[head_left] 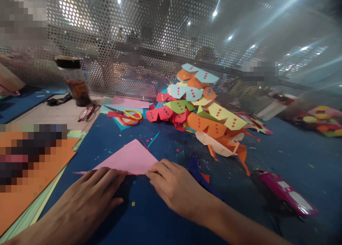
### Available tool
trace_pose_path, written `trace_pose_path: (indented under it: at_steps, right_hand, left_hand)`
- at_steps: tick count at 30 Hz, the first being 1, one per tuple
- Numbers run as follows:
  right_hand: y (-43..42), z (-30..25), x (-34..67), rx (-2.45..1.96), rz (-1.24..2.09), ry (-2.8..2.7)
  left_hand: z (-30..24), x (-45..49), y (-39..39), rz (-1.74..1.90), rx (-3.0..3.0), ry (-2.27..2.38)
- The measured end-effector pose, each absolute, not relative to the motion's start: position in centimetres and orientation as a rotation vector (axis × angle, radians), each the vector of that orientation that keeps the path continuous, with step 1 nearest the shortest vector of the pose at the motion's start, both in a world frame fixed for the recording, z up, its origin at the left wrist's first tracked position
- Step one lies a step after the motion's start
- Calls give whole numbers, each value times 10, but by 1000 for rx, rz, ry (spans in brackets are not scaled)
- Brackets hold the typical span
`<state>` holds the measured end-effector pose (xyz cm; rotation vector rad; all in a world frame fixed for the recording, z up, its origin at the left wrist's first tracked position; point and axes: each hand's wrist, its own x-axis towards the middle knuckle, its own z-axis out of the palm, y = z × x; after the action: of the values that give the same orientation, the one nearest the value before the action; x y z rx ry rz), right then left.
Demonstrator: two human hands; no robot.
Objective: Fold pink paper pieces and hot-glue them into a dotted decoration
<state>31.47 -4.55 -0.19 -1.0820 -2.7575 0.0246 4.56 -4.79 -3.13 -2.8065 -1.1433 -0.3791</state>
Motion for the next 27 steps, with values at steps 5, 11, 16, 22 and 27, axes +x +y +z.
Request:
trace_pose_path:
  at_steps: [5, 11, 16, 22, 27]
  right_hand:
    - [-44, -3, 317, -1100, 7, -2721]
    - [-43, -3, 319, -1158, -2, -2736]
    - [-43, -2, 320, -1192, 33, -2724]
    - [-43, -5, 319, -1220, 40, -2692]
    - [-42, -8, 316, -1276, 46, -2630]
  left_hand:
    - [-37, 44, -50, -428, -2788, -1143]
    - [-39, 39, -51, -360, -2840, -1232]
    - [-42, 38, -51, -443, -2805, -1177]
    - [-50, 30, -54, -372, -2751, -1210]
    - [-53, 28, -55, -362, -2748, -1214]
